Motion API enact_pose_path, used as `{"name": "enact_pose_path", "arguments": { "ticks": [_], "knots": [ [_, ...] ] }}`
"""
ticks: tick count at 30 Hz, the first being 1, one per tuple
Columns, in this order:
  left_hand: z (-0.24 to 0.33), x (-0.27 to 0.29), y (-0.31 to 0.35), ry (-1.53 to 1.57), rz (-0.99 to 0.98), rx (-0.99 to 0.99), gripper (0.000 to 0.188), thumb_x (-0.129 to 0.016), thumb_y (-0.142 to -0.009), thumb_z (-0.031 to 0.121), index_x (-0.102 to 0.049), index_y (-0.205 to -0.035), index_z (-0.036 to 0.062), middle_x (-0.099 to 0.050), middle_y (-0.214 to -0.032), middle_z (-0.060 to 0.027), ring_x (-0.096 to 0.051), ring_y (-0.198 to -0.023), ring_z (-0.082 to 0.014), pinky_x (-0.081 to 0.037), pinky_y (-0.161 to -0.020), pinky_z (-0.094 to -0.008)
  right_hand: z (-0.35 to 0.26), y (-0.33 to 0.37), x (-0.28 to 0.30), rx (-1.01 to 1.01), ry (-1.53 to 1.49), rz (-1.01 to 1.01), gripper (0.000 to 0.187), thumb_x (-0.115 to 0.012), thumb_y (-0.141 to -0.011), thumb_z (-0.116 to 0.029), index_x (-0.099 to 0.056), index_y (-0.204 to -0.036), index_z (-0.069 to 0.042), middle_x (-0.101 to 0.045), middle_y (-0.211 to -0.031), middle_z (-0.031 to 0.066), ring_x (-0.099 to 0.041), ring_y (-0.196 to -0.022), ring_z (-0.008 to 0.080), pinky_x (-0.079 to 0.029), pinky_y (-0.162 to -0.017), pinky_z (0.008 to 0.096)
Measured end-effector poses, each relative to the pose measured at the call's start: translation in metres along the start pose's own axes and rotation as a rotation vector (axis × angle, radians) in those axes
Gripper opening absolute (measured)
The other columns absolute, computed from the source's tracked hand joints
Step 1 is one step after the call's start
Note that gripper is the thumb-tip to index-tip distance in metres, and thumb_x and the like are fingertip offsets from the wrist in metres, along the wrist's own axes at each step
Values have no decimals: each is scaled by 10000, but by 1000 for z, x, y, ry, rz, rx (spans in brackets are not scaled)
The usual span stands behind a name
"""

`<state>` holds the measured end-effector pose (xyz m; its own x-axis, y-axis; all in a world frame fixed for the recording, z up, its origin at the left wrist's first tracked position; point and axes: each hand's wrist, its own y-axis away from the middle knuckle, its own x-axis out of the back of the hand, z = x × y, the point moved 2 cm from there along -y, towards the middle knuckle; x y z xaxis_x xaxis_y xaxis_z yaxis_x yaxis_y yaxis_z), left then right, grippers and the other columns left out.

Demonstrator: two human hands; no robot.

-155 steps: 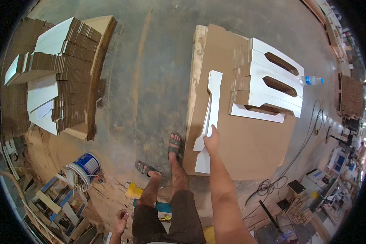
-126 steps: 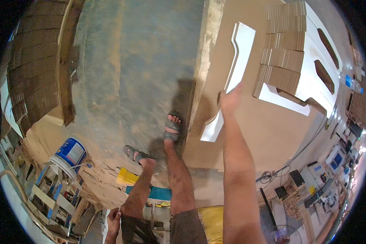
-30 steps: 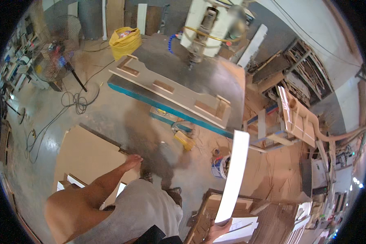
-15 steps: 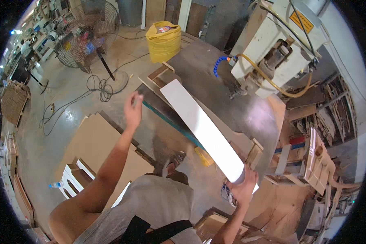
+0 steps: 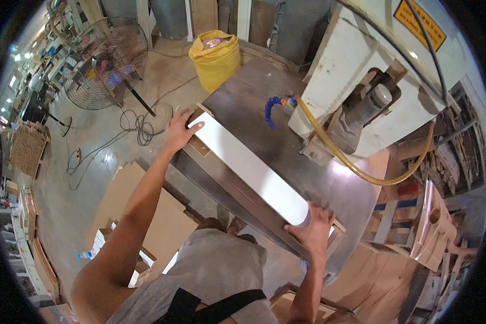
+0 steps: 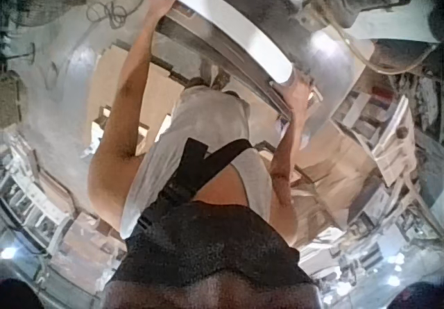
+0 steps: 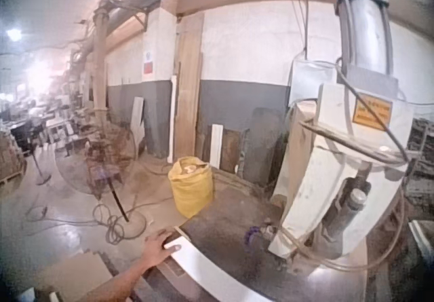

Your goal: The person shapes wood components by holding them against a vertical spindle sander, turning the pieces to sand different edges, and then places the finished component on a pallet.

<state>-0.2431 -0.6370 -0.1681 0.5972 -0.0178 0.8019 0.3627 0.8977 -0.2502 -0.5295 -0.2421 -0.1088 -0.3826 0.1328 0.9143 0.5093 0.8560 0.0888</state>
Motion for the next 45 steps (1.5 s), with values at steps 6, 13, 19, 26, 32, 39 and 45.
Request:
{"name": "enact_pose_path", "arguments": {
  "ticks": [6,13,19,26,32,39,45],
  "knots": [
    [8,-1,6,-112,43,-50,724,-644,-790,642,-581,-1306,138,-531,-1355,-144,-484,-1260,-325,-281,-1057,-546,10,-10,-9,67,55,69,908,-871,-534,-461,-562,-1274,-35,-597,-1195,151,-529,-1169,344,-236,-1117,592],
    [-5,-2,3,-66,69,-277,607,-698,-827,472,-565,-1286,99,-617,-1208,-157,-584,-1097,-363,-431,-932,-468,15,27,-7,-58,53,341,707,-823,-657,-430,-614,-1212,-43,-533,-1280,180,-467,-1236,357,-270,-1082,593],
    [4,28,9,8,-163,-279,592,-702,-854,341,-531,-1377,124,-502,-1366,-256,-500,-1241,-398,-358,-1056,-452,42,103,-9,-432,-8,561,570,-790,-749,-393,-653,-1159,-22,-497,-1340,220,-451,-1244,414,-312,-1061,540],
    [9,42,10,-293,-479,-223,1083,-907,-550,248,-379,-1496,228,-267,-1557,-187,-285,-1420,-371,-151,-1129,-570,9,115,-35,-527,-66,536,675,-819,-717,-413,-601,-1296,-144,-425,-1427,238,-307,-1348,477,-256,-1092,590],
    [-6,55,4,-218,-522,-451,1162,-921,-469,376,-388,-1490,219,-273,-1553,-193,-236,-1434,-409,-201,-1117,-571,-12,88,-46,-531,92,589,797,-835,-646,-530,-595,-1300,-142,-410,-1441,235,-319,-1335,470,-269,-1076,594],
    [-43,64,-17,-205,-522,-516,1134,-917,-492,404,-397,-1482,215,-256,-1560,-178,-227,-1443,-398,-266,-1087,-562,-48,52,-60,-550,203,593,888,-841,-561,-598,-590,-1268,-123,-447,-1383,207,-373,-1271,454,-314,-1029,602],
    [-116,91,-79,-110,-486,-495,1113,-934,-486,240,-416,-1471,234,-269,-1558,-166,-251,-1440,-376,-303,-1070,-537,-122,-9,-87,-599,167,586,929,-809,-557,-646,-576,-1288,-122,-414,-1437,191,-293,-1319,496,-243,-1075,613]
  ]
}}
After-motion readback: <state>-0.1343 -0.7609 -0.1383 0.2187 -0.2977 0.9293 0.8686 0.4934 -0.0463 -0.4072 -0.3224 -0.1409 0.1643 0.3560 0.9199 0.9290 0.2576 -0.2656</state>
